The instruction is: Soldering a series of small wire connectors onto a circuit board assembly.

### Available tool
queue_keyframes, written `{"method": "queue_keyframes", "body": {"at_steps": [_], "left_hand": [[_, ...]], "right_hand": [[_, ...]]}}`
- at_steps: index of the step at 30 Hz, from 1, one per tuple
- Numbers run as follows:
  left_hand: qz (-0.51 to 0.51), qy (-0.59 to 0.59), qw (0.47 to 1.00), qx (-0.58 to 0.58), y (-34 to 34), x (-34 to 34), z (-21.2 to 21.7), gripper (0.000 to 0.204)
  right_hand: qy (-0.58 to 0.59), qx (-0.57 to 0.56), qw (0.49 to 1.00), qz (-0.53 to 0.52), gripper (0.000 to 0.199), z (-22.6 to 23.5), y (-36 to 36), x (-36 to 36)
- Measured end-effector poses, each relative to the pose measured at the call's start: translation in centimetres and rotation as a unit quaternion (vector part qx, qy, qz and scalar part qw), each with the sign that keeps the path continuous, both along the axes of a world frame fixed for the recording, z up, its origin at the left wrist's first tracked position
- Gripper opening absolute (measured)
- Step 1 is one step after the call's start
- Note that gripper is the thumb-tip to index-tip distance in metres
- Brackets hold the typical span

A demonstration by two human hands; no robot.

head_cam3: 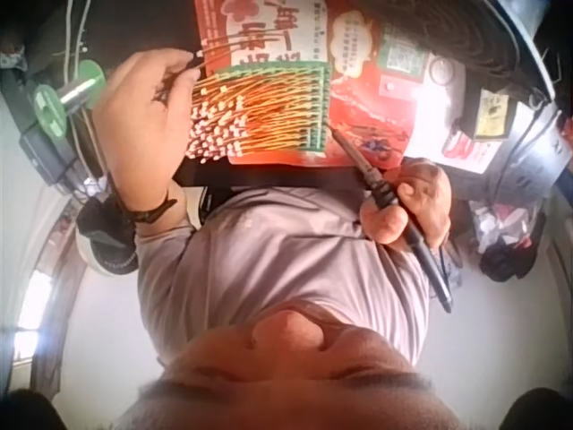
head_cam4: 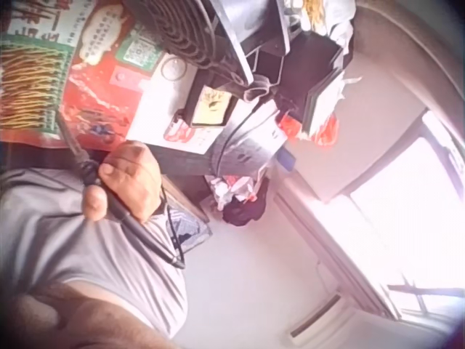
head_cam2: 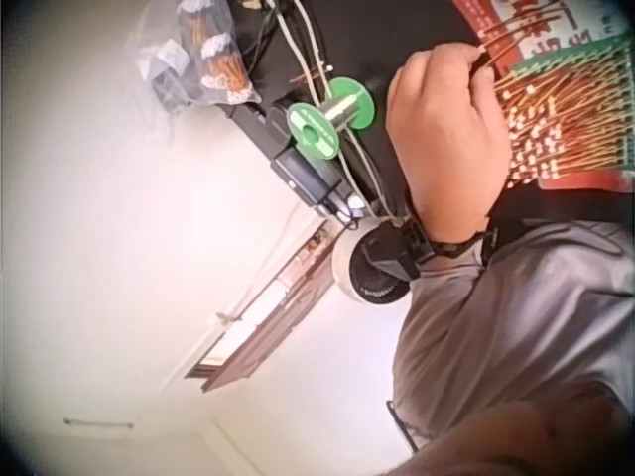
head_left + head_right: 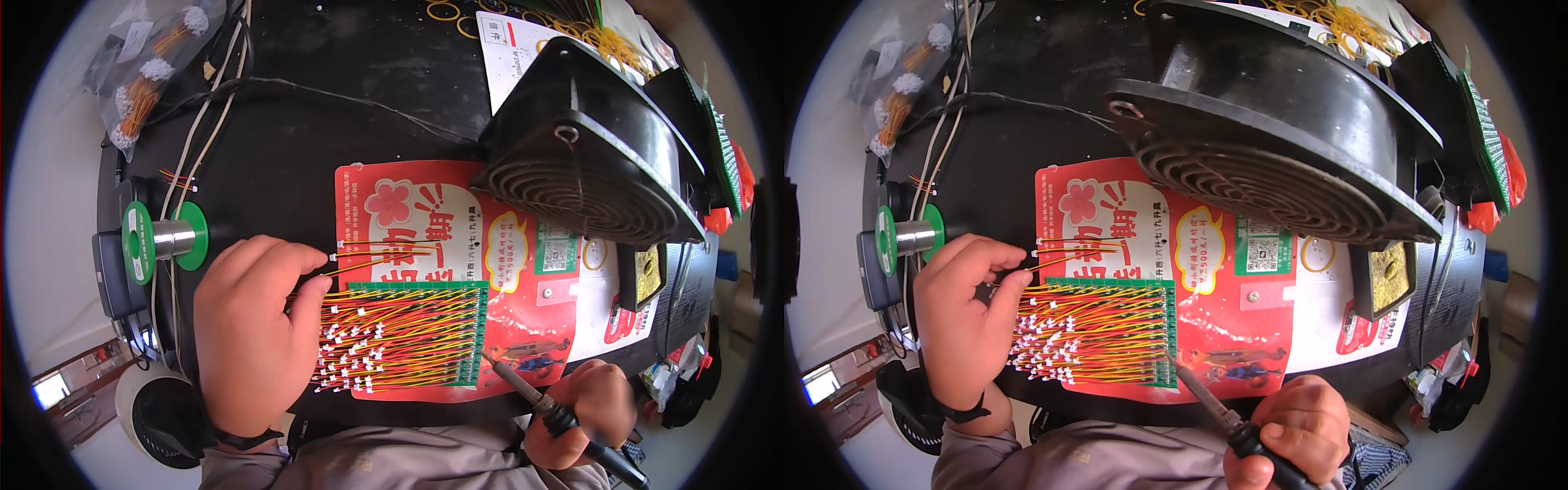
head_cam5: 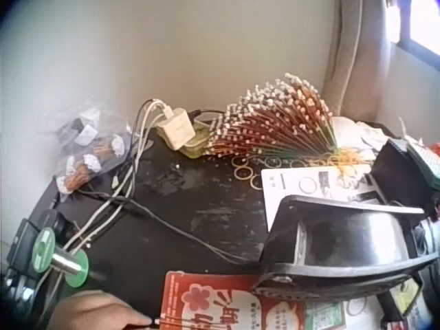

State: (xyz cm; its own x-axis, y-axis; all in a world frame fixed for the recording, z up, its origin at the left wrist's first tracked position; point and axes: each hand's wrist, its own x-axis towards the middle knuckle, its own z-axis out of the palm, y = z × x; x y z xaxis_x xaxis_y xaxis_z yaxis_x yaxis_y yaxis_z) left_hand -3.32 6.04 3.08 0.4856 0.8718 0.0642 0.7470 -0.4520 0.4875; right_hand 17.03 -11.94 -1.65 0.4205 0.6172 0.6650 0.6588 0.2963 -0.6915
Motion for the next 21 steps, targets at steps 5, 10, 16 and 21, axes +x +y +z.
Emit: {"method": "queue_keyframes", "body": {"at_steps": [5,10,16,21], "left_hand": [[-0.040,0.004,0.999,-0.017,0.4,-0.3,-0.3,0.016],[-0.064,-0.005,0.998,-0.007,0.8,0.1,-0.2,0.016],[-0.061,-0.094,0.994,0.016,-0.8,-0.2,1.8,0.024],[-0.141,-0.287,0.922,-0.216,-2.7,1.3,1.1,0.002]], "right_hand": [[-0.007,0.023,1.000,0.004,0.031,-0.2,0.2,0.2],[-0.008,0.031,0.999,-0.003,0.031,-0.2,0.2,0.4],[0.012,0.046,0.999,-0.001,0.032,-0.3,0.6,0.0],[0.008,0.009,1.000,-0.016,0.039,0.0,0.3,0.6]]}}
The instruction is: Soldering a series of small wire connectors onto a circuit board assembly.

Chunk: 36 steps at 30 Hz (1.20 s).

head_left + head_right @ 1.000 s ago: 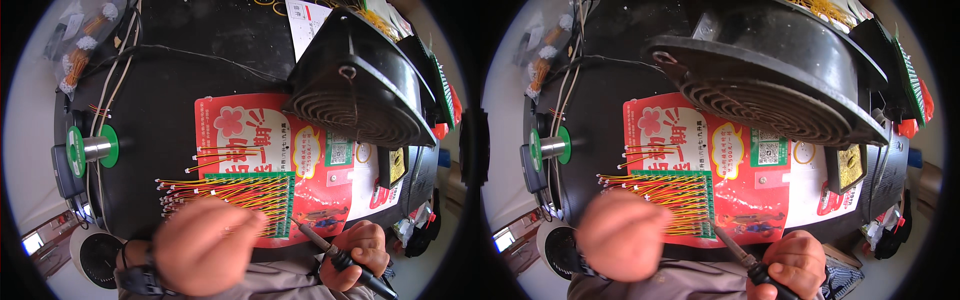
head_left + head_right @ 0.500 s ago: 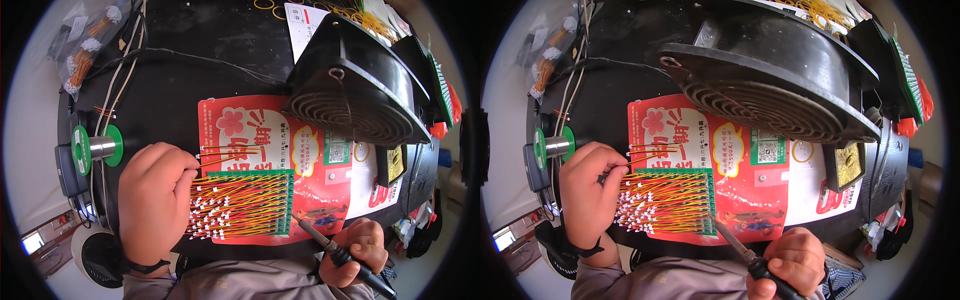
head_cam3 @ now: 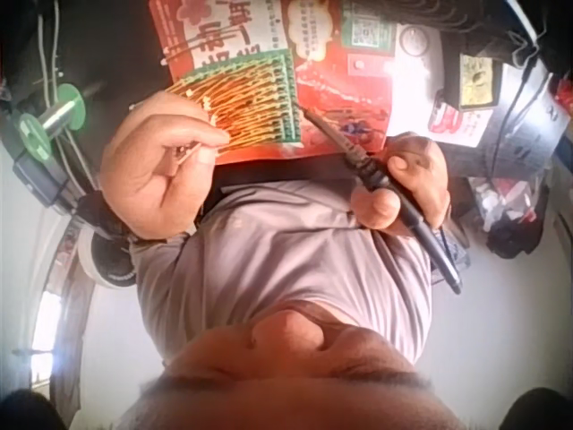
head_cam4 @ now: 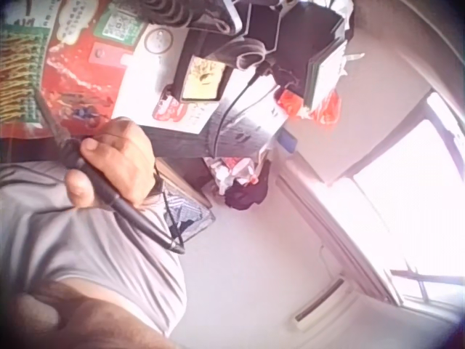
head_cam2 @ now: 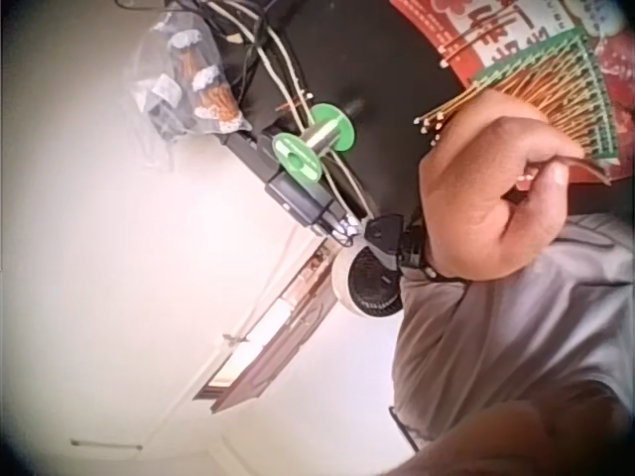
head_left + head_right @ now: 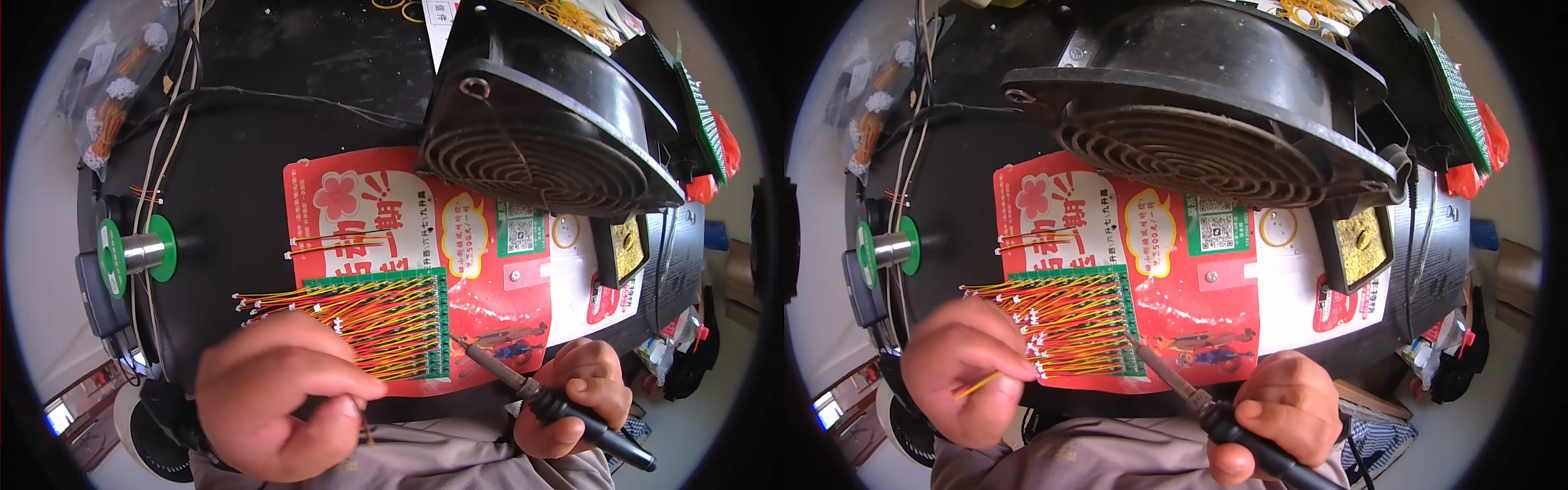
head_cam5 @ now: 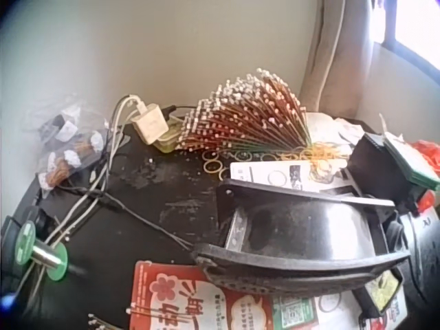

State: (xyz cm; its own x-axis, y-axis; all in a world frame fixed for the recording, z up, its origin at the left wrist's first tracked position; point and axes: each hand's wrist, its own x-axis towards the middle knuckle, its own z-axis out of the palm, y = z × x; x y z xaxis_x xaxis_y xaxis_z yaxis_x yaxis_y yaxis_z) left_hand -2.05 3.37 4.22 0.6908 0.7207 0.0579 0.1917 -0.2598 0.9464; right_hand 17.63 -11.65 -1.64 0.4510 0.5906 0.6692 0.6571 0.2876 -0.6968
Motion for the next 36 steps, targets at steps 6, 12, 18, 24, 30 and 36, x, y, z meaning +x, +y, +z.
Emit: {"method": "queue_keyframes", "body": {"at_steps": [6,12,18,24,30,36], "left_hand": [[-0.036,-0.025,0.997,-0.070,-1.1,-0.3,-0.3,0.014],[0.002,-0.001,0.996,0.090,-1.7,1.0,-1.2,0.023],[-0.112,0.019,0.972,0.208,-2.0,0.2,-2.2,0.031],[-0.064,0.059,0.955,0.284,-3.7,1.3,-2.8,0.025],[-0.048,0.089,0.941,0.323,-4.2,1.2,-3.3,0.026],[-0.049,0.084,0.942,0.322,-3.9,1.5,-3.8,0.023]], "right_hand": [[0.037,-0.040,0.998,0.017,0.045,0.6,0.1,-0.2],[-0.009,-0.010,1.000,0.000,0.036,0.1,0.1,-0.3],[-0.043,-0.003,0.999,0.018,0.031,-0.3,0.1,-0.4],[-0.034,-0.028,0.998,0.042,0.031,0.5,-0.1,-0.3],[-0.033,-0.029,0.997,0.060,0.030,0.4,-0.1,-0.1],[-0.031,-0.034,0.996,0.073,0.029,0.5,-0.3,0.2]]}}
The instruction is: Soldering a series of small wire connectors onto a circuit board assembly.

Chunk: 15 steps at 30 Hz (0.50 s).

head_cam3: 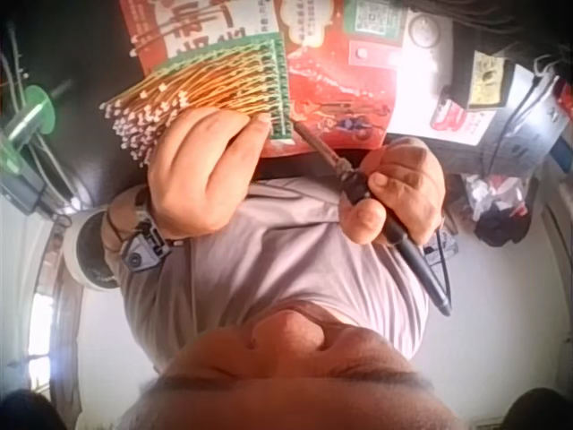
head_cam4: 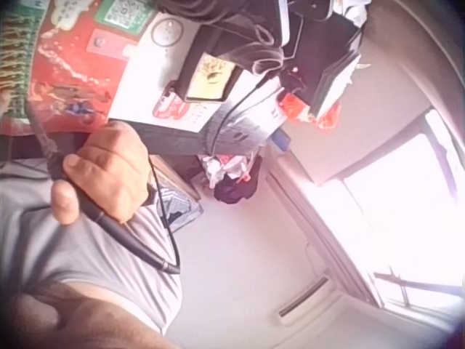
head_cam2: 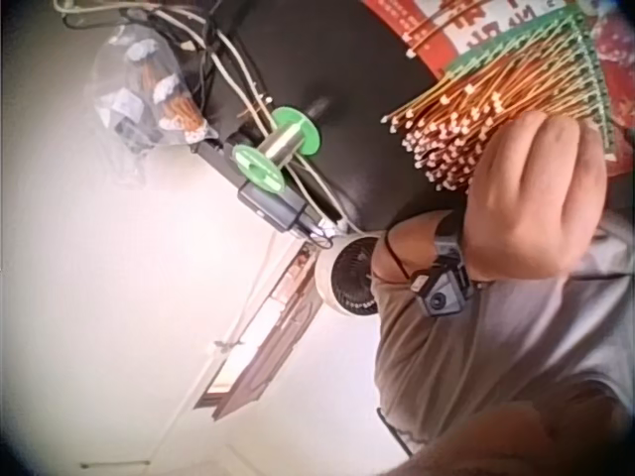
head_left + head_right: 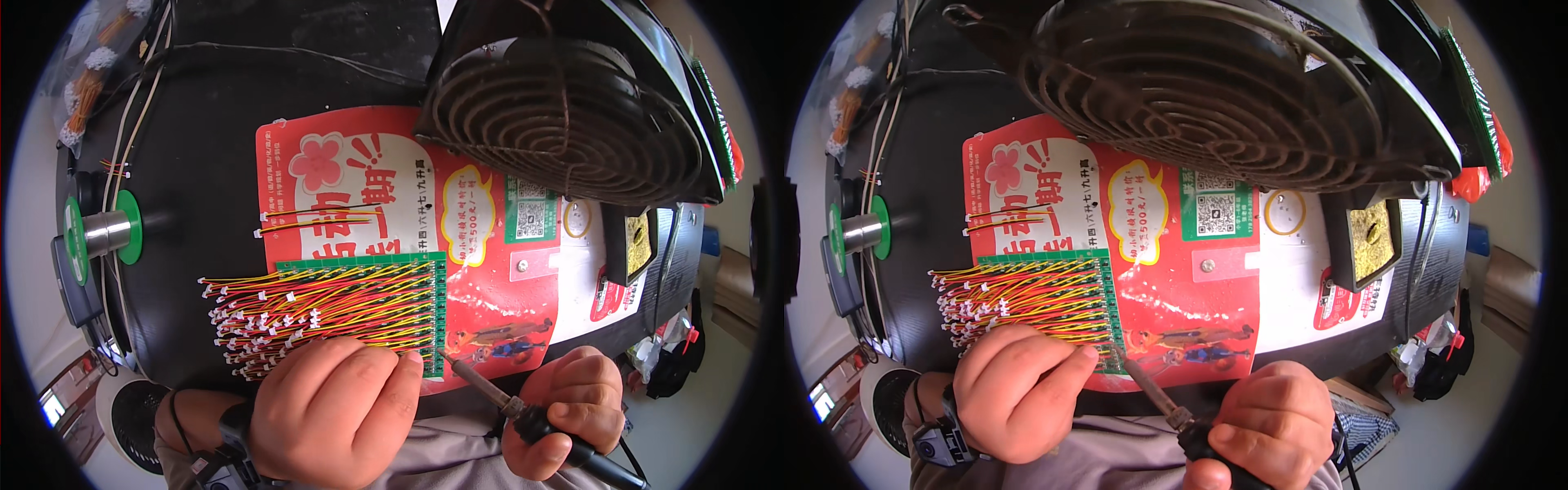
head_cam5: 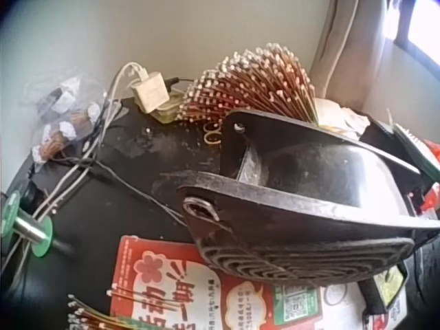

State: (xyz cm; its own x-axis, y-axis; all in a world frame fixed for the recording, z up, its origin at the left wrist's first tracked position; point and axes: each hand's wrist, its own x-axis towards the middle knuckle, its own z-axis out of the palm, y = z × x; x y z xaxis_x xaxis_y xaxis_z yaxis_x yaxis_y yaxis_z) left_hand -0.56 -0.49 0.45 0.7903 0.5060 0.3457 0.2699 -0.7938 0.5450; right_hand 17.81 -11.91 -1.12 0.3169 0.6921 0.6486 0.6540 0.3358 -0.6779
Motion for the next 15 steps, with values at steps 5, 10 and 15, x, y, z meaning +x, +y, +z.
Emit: {"method": "queue_keyframes", "body": {"at_steps": [5,10,15], "left_hand": [[-0.002,0.007,1.000,-0.006,-0.01,0.14,0.16,0.024],[-0.003,0.016,1.000,0.003,0.04,0.15,0.13,0.023],[-0.001,0.023,1.000,0.012,-0.11,0.21,0.31,0.024]], "right_hand": [[0.000,0.031,0.998,-0.053,0.029,-0.55,0.36,-0.81],[0.000,0.020,0.999,-0.045,0.028,-0.59,0.34,-0.83],[-0.014,0.020,0.998,-0.055,0.028,-0.52,0.43,-0.97]]}}
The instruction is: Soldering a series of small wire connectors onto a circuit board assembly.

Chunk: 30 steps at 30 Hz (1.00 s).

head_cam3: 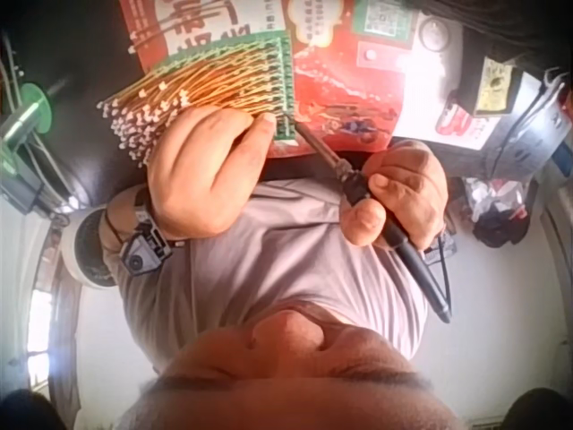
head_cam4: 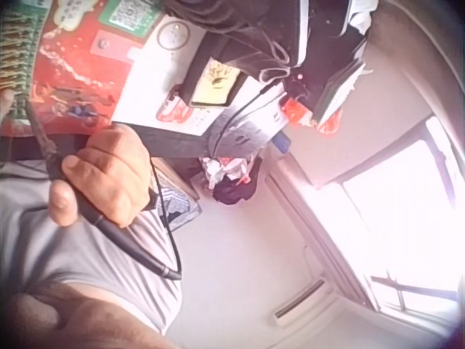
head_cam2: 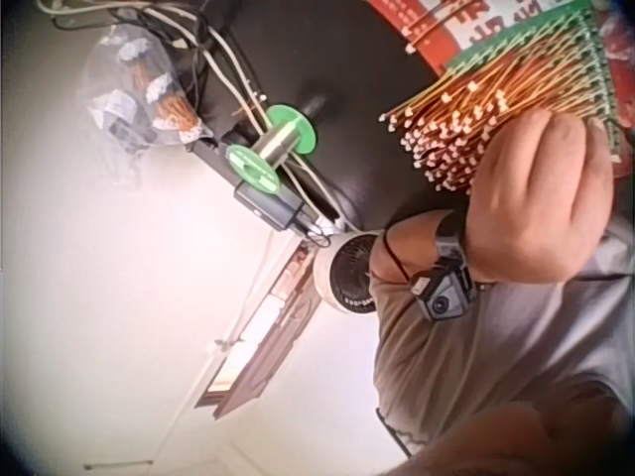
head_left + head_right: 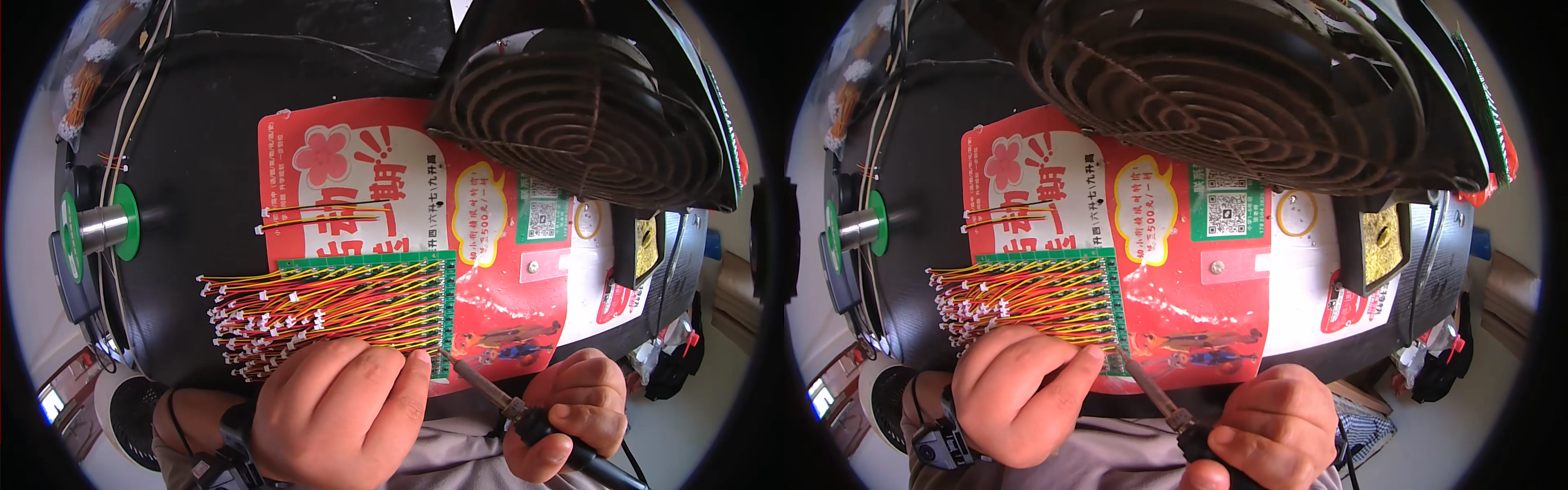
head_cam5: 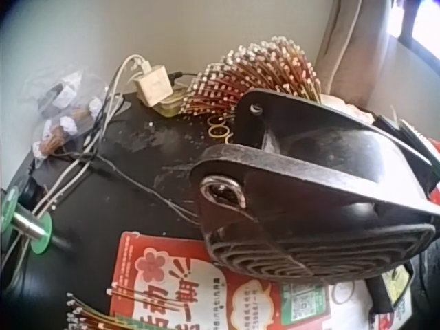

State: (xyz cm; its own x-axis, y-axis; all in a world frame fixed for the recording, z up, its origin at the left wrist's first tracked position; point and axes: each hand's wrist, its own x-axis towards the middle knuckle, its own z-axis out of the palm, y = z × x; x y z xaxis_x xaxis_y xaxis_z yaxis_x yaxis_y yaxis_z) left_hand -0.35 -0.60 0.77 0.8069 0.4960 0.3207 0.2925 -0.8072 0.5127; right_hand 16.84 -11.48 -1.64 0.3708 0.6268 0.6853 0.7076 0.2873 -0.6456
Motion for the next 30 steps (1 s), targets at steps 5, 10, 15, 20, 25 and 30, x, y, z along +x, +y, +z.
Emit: {"method": "queue_keyframes", "body": {"at_steps": [5,10,15,20,25,30], "left_hand": [[-0.005,0.007,1.000,0.004,0.2,-0.2,0.0,0.027],[-0.005,0.005,1.000,-0.012,0.1,-0.1,-0.2,0.029],[-0.010,0.002,1.000,-0.007,0.3,-0.1,0.1,0.028],[0.003,-0.018,1.000,-0.014,-0.1,0.1,0.0,0.026],[0.021,-0.036,0.999,0.007,-0.4,0.3,-0.3,0.021],[0.033,-0.037,0.999,0.012,-0.6,0.4,-0.6,0.020]], "right_hand": [[-0.005,-0.011,1.000,0.006,0.028,0.0,0.0,0.0],[0.009,-0.021,1.000,0.000,0.029,0.2,0.2,0.1],[0.068,0.005,0.996,0.062,0.028,1.7,0.9,0.6],[0.048,0.005,0.999,-0.012,0.031,0.2,-0.6,-0.2],[0.035,0.001,0.999,-0.011,0.031,0.7,-0.2,0.1],[0.057,-0.039,0.992,0.108,0.025,2.2,0.6,1.1]]}}
